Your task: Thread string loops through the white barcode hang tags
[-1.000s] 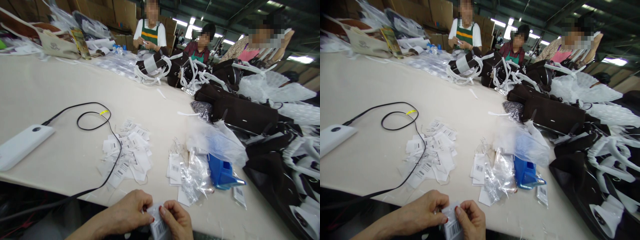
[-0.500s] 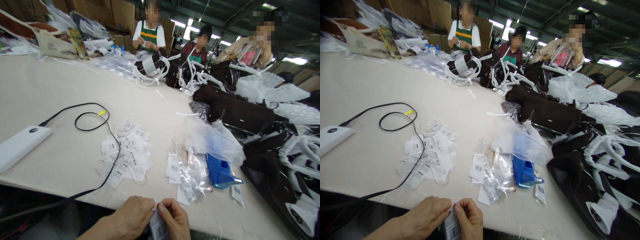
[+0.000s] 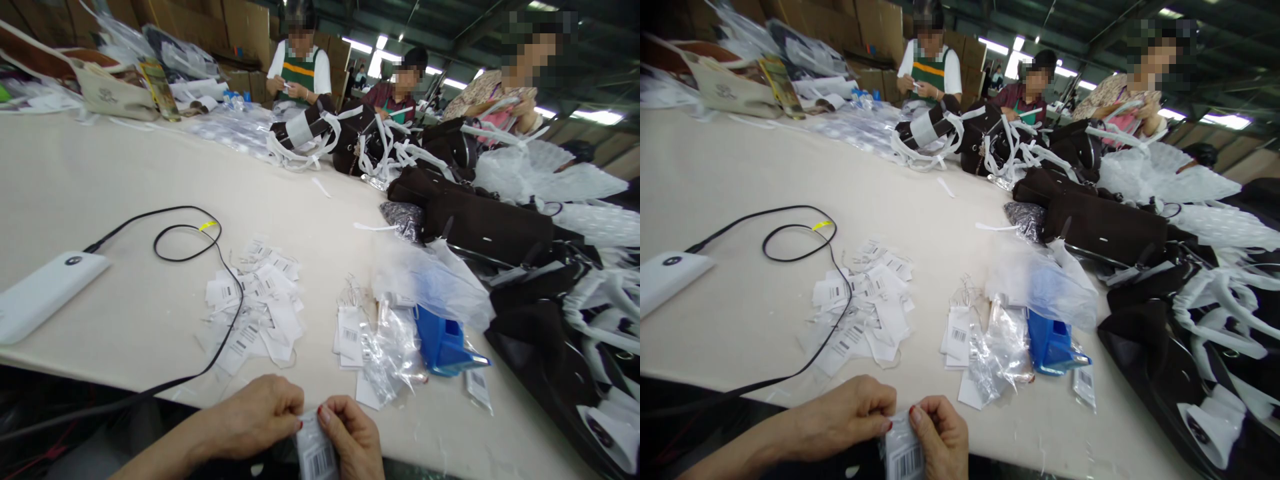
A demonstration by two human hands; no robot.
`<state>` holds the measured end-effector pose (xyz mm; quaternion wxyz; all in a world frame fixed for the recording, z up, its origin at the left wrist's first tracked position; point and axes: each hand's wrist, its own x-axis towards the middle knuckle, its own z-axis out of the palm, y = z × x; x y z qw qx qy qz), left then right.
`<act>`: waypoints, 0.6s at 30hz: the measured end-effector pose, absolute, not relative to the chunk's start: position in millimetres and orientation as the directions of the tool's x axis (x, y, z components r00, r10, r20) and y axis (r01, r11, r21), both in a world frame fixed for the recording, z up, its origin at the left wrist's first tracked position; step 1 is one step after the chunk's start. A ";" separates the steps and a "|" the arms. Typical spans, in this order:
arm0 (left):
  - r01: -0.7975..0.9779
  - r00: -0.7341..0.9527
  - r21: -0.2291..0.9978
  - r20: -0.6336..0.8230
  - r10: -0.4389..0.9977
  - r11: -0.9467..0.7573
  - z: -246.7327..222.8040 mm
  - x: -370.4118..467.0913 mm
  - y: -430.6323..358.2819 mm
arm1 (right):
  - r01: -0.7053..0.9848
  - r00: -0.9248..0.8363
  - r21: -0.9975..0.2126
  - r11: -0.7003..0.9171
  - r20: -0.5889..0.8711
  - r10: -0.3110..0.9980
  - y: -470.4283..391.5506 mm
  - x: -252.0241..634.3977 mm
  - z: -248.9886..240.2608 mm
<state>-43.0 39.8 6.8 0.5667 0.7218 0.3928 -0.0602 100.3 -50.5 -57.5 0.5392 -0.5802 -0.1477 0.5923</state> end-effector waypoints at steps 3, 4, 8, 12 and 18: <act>0.619 0.705 0.782 -0.514 0.488 -0.071 6.8 -42.4 38.7 | -0.474 0.260 -0.802 -0.364 -0.522 0.812 -50.2 100.8 -57.8; 0.622 0.710 0.776 -0.505 0.491 -0.101 6.8 -42.3 38.1 | -0.480 0.261 -0.800 -0.361 -0.522 0.812 -50.2 100.9 -58.5; 0.615 0.746 0.746 -0.446 0.495 -0.256 7.7 -43.1 36.2 | -0.505 0.259 -0.781 -0.367 -0.543 0.799 -51.0 100.6 -61.4; 0.618 0.750 0.745 -0.462 0.473 -0.253 9.1 -46.7 35.3 | -0.512 0.227 -0.769 -0.383 -0.551 0.803 -51.8 100.3 -60.5; 0.605 0.747 0.740 -0.398 0.533 -0.295 2.7 -49.1 32.0 | -0.490 0.226 -0.785 -0.380 -0.535 0.814 -50.8 99.9 -57.2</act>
